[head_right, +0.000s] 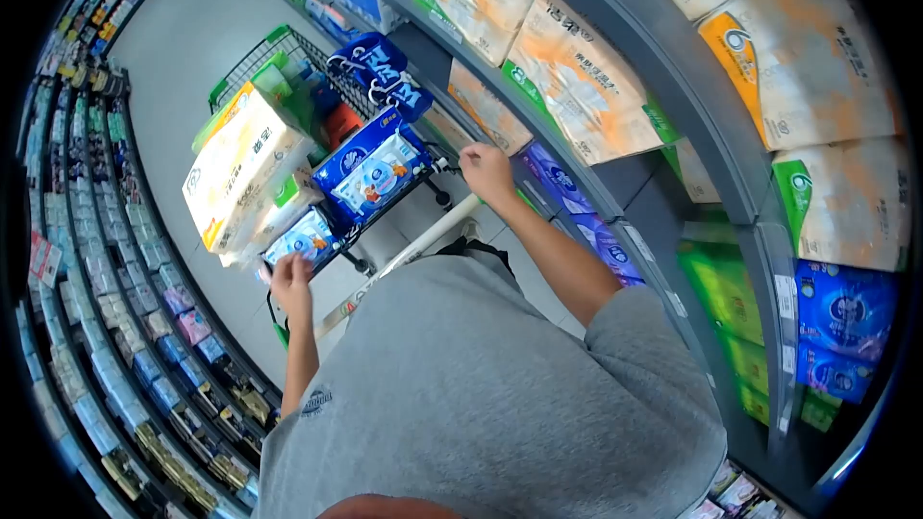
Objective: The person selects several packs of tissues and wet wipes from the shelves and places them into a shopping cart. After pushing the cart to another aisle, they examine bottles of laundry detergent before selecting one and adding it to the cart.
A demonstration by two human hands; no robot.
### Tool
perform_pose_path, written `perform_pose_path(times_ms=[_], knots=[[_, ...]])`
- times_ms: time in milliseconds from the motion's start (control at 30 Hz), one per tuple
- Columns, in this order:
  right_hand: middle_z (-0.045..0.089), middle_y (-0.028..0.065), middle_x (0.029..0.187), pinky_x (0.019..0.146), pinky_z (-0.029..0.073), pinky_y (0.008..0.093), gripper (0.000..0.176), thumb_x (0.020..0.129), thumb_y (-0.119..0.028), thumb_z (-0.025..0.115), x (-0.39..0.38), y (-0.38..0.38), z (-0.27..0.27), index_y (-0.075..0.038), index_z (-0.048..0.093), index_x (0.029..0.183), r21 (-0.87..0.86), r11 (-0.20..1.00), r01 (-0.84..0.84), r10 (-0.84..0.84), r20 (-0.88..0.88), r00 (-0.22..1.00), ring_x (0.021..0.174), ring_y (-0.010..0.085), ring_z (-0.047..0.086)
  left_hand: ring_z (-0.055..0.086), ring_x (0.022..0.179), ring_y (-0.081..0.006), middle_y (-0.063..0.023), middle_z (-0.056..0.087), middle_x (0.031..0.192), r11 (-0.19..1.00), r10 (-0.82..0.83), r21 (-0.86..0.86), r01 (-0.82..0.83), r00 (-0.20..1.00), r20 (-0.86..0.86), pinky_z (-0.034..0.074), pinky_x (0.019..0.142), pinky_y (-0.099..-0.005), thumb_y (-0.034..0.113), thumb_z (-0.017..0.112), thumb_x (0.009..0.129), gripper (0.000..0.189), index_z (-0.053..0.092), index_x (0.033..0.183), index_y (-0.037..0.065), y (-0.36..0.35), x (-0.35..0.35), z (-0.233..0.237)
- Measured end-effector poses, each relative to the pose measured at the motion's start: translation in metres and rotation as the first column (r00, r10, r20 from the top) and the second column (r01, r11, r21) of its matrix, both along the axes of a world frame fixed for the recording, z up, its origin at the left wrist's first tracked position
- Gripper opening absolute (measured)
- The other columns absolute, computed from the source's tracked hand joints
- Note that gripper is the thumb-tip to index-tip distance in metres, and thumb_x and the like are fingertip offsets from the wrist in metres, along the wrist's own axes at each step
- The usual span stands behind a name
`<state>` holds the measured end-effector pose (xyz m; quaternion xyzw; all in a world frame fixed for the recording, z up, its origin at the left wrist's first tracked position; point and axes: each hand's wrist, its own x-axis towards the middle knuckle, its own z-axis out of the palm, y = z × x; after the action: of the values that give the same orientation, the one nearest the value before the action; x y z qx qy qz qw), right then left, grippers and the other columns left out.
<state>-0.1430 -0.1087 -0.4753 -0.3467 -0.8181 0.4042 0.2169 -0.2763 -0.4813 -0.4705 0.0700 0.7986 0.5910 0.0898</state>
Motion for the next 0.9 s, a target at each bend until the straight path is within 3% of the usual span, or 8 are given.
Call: perform_pose_path(times_ms=[33,233,367,500,700,767,833,900], knots=[[0.069,0.0151,0.086,0.074,0.052,0.0374,0.013,0.080,-0.013,0.064,-0.006,-0.005,0.001,-0.002,0.070,0.084,-0.018,1.000,-0.014,0.014,-0.001,1.000,0.080,0.0309,0.067,0.059,0.067,-0.0093,-0.0056,0.065,0.078,0.996,-0.040,0.085,0.040,0.999,0.006,0.048,0.062,-0.0215,0.012,0.058,0.095,0.016,0.065,0.098,-0.002,0.012,0.005,-0.008],[0.068,0.0148,0.086,0.073,0.051,0.0362,0.013,0.083,-0.012,0.064,0.003,-0.011,0.026,-0.002,0.069,0.090,-0.003,0.993,-0.122,0.118,-0.230,0.966,0.080,0.0312,0.066,0.065,0.073,-0.0120,-0.0088,0.070,0.083,0.928,-0.372,-0.048,0.370,0.927,-0.042,0.051,0.066,-0.0242,0.008,0.062,0.091,0.014,0.065,0.099,-0.003,0.111,0.027,0.023],[0.069,0.0124,0.086,0.069,0.051,0.0304,0.011,0.084,-0.007,0.066,0.050,0.018,0.037,-0.001,0.069,0.092,-0.047,0.998,0.033,-0.047,-0.323,0.945,0.077,0.0216,0.067,0.067,0.072,-0.0149,-0.0111,0.070,0.084,0.857,-0.510,-0.129,0.498,0.856,-0.085,0.052,0.067,-0.0269,0.007,0.064,0.089,0.017,0.065,0.102,-0.003,0.172,0.025,0.071],[0.068,0.0099,0.083,0.068,0.051,0.0292,0.010,0.084,-0.003,0.067,0.116,0.048,0.062,0.000,0.068,0.094,0.147,0.914,0.379,-0.287,-0.429,0.857,0.073,0.0192,0.064,0.066,0.084,-0.0184,-0.0122,0.069,0.097,0.780,-0.626,-0.174,0.601,0.745,-0.231,0.052,0.077,-0.0307,0.010,0.067,0.085,0.029,0.063,0.111,-0.001,0.233,0.011,0.103],[0.057,0.0169,0.113,0.091,0.045,0.0372,0.057,0.077,-0.014,0.079,0.163,0.077,0.077,0.007,0.050,0.121,0.246,0.694,0.677,-0.512,-0.493,0.704,0.104,0.0265,0.058,0.058,0.114,-0.0236,-0.0132,0.060,0.124,0.644,-0.737,-0.189,0.742,0.534,-0.415,0.046,0.095,-0.0345,0.017,0.070,0.082,0.053,0.052,0.130,0.002,0.357,0.008,0.146],[0.051,0.0215,0.123,0.102,0.037,0.0422,0.078,0.070,-0.023,0.085,0.163,0.095,0.080,0.009,0.042,0.128,0.306,0.685,0.661,-0.565,-0.351,0.747,0.116,0.0323,0.050,0.056,0.117,-0.0245,-0.0136,0.058,0.127,0.630,-0.750,-0.182,0.754,0.531,-0.394,0.044,0.097,-0.0350,0.018,0.071,0.082,0.058,0.049,0.134,0.003,0.398,0.012,0.147],[0.054,0.0173,0.124,0.099,0.041,0.0351,0.072,0.072,-0.016,0.083,0.161,0.113,0.079,0.006,0.044,0.128,0.327,0.684,0.652,-0.584,-0.291,0.758,0.116,0.0264,0.053,0.055,0.119,-0.0261,-0.0135,0.057,0.127,0.675,-0.707,-0.159,0.720,0.570,-0.420,0.043,0.099,-0.0367,0.018,0.070,0.081,0.064,0.044,0.138,0.005,0.429,0.013,0.147],[0.059,0.0166,0.118,0.095,0.043,0.0324,0.067,0.072,-0.015,0.083,0.162,0.135,0.078,0.007,0.049,0.126,0.115,0.853,0.510,-0.469,-0.263,0.843,0.110,0.0238,0.058,0.055,0.119,-0.0262,-0.0140,0.057,0.128,0.643,-0.733,-0.094,0.760,0.575,-0.363,0.043,0.099,-0.0367,0.015,0.069,0.081,0.064,0.043,0.139,0.004,0.448,0.009,0.147]])
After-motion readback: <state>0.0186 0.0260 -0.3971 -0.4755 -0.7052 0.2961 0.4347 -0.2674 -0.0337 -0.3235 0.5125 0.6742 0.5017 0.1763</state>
